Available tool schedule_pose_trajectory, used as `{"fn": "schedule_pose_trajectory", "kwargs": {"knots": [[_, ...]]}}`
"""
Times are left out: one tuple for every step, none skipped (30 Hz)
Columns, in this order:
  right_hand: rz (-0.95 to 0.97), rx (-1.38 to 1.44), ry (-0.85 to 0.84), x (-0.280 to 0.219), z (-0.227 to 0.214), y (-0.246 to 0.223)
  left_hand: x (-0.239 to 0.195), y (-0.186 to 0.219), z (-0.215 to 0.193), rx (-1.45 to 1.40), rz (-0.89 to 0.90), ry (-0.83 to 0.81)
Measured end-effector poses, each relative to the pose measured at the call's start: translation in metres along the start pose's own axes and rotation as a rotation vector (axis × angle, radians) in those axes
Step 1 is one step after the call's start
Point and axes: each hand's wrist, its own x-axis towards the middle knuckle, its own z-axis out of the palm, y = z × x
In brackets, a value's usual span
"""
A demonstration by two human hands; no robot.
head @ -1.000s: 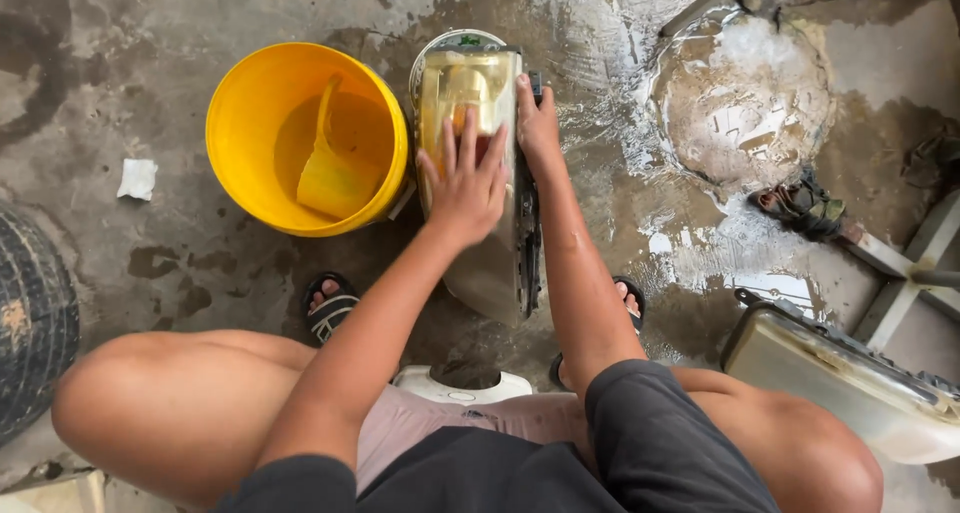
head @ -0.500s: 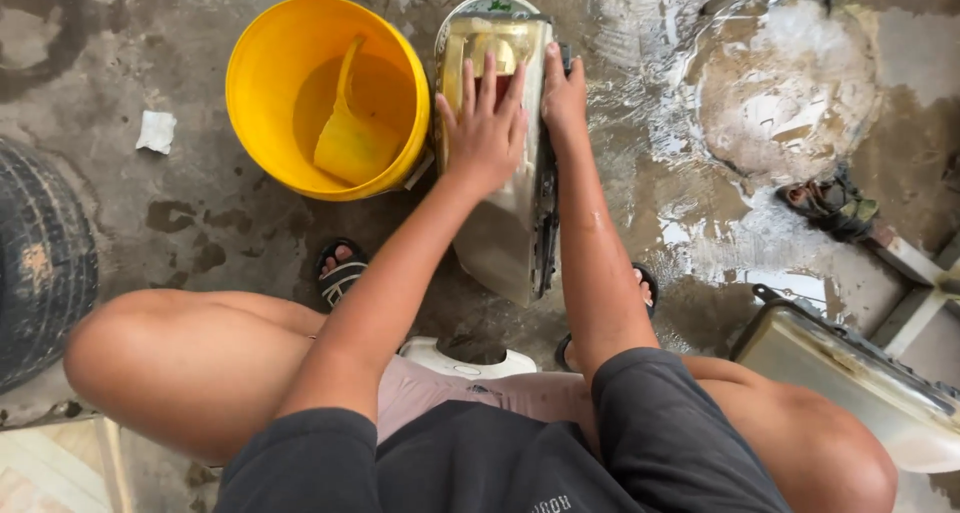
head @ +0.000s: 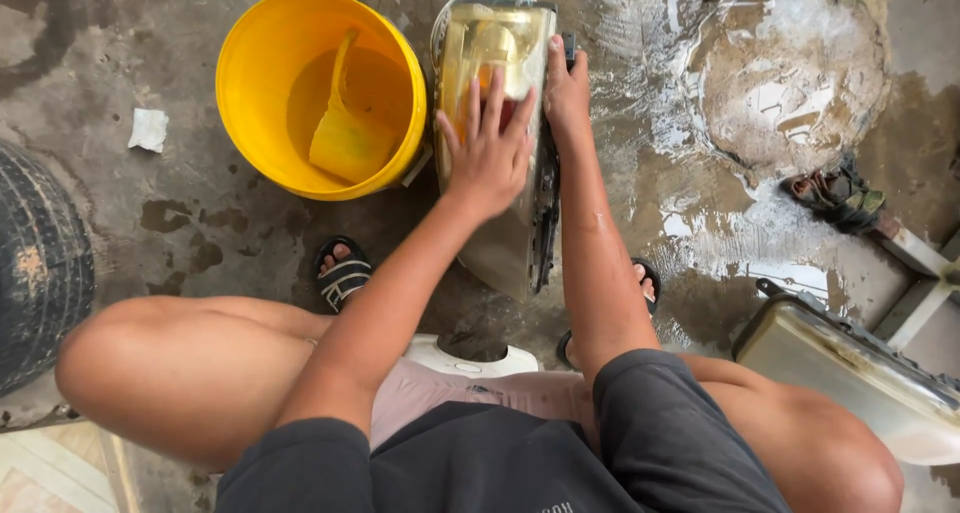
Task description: Wet sanding a car headlight lens to restore clarity using sandpaper and water.
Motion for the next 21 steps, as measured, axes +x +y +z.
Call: {"fn": "schedule_pose_trajectory", "kwargs": {"knots": [[0.007,-0.001,-0.001,-0.009,-0.003,-0.002,0.011,0.000,-0.005,-0.001,-0.003,-0.007],[0.015,-0.004,-0.013,-0.011,-0.004,-0.010,0.028,-0.002,-0.014,-0.002,-0.027,-0.065],[0.022,-0.007,-0.025,-0.015,-0.005,-0.018,0.045,-0.004,-0.024,-0.003,-0.051,-0.122],[0.018,-0.008,-0.024,-0.015,-0.005,-0.018,0.063,-0.007,-0.023,-0.004,-0.049,-0.118],[0.025,-0.010,-0.019,-0.015,-0.005,-0.018,0.081,-0.010,-0.023,-0.004,-0.094,-0.136],[0.031,-0.013,-0.015,-0.015,-0.004,-0.018,0.099,-0.014,-0.023,-0.004,-0.141,-0.152],[0.025,-0.014,-0.014,-0.005,-0.001,-0.012,0.105,-0.016,-0.023,-0.005,-0.140,-0.146],[0.048,-0.036,0.004,0.002,0.000,-0.004,0.108,-0.017,-0.019,-0.002,-0.133,-0.116],[0.072,-0.057,0.023,0.009,0.000,0.005,0.110,-0.017,-0.014,0.001,-0.127,-0.087],[0.073,-0.055,0.021,0.010,0.002,0.007,0.098,-0.015,-0.017,0.004,-0.128,-0.087],[0.076,-0.053,0.038,0.011,0.003,0.008,0.086,-0.013,-0.020,0.004,-0.074,-0.045],[0.084,-0.048,0.056,0.010,0.006,0.010,0.071,-0.012,-0.023,0.008,-0.020,-0.007],[0.089,-0.043,0.054,0.005,0.004,0.001,0.060,-0.014,-0.012,0.014,-0.022,-0.012],[0.110,-0.046,0.037,-0.001,0.003,-0.008,0.048,-0.016,-0.002,0.057,0.008,0.022],[0.131,-0.049,0.021,-0.006,0.002,-0.017,0.037,-0.019,0.008,0.100,0.038,0.057],[0.132,-0.046,0.019,-0.007,0.002,-0.017,0.018,-0.017,0.012,0.104,0.037,0.055],[0.127,-0.038,0.010,-0.008,0.003,-0.016,0.000,-0.015,0.016,0.076,0.090,0.124],[0.121,-0.034,0.006,-0.007,0.001,-0.016,-0.016,-0.011,0.021,0.045,0.146,0.193],[0.121,-0.034,0.008,-0.011,0.001,-0.019,-0.031,-0.011,0.030,0.044,0.149,0.193],[0.077,-0.018,-0.011,-0.014,0.000,-0.023,-0.045,-0.010,0.039,0.016,0.155,0.262],[0.032,-0.002,-0.031,-0.018,-0.001,-0.027,-0.059,-0.009,0.048,-0.011,0.160,0.330]]}}
